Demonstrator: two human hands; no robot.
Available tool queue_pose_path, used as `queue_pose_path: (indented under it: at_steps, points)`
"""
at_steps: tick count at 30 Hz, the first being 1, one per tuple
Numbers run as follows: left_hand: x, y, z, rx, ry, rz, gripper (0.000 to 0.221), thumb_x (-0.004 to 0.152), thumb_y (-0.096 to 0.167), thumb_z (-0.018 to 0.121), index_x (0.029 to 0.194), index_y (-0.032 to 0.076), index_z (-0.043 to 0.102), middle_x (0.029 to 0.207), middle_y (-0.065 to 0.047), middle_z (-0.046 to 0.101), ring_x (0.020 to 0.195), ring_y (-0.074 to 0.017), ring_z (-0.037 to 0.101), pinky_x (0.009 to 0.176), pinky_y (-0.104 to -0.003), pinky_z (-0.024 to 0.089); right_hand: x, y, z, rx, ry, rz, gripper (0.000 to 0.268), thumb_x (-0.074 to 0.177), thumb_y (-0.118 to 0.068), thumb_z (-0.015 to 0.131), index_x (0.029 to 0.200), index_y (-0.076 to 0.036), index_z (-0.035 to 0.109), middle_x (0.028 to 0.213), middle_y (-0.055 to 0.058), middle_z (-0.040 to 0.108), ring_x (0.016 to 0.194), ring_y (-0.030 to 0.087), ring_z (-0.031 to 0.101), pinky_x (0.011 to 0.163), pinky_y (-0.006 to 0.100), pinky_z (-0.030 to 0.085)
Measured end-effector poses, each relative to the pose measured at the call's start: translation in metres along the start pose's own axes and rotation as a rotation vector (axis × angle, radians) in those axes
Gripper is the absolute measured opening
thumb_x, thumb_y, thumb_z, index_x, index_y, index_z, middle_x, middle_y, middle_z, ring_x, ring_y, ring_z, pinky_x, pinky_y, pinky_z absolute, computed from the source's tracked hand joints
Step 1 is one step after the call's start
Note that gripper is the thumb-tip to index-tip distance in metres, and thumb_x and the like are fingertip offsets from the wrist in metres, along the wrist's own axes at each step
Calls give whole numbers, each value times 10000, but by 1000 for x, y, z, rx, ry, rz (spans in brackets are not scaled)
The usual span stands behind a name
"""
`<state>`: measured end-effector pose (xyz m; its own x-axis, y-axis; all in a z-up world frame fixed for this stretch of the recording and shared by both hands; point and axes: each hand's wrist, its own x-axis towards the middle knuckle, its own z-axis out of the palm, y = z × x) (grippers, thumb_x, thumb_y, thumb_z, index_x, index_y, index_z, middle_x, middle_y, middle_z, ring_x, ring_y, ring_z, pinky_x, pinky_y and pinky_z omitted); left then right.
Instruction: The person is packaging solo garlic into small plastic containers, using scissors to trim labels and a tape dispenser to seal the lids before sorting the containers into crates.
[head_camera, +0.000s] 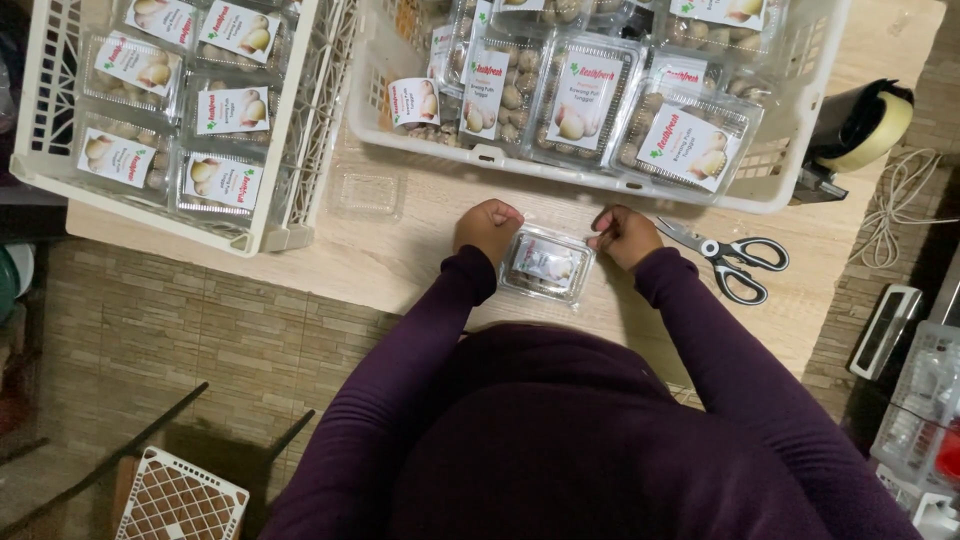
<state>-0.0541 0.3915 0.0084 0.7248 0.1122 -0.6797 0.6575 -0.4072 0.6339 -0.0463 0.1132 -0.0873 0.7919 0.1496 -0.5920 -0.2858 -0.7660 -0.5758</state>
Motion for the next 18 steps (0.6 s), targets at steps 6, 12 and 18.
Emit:
queue_pose_path:
  at_steps: [6,12,18]
  points:
    - [-7,6,-2,19,15,-32,148,873,187,648,972,222,752,959,72,776,954,-146,726,812,-298,564,-1,-4,-1,21,5,11,269,819,-269,828,1026,-152,703,844,92,762,980,321,723,941,428,523]
    - [-9,8,-4,2,10,-40,140,877,179,646,956,212,757,955,53,769,959,-163,723,807,-302,565,-4,-8,-1,1,3,7,254,826,-260,823,1014,-141,700,832,87,753,962,321,723,924,429,533]
    - [5,-3,1,46,8,-55,129,876,205,655,956,221,755,948,60,758,960,-153,722,815,-296,565,-4,-8,0,-13,25,4,235,837,-262,824,995,-132,710,836,102,736,959,342,718,905,449,538]
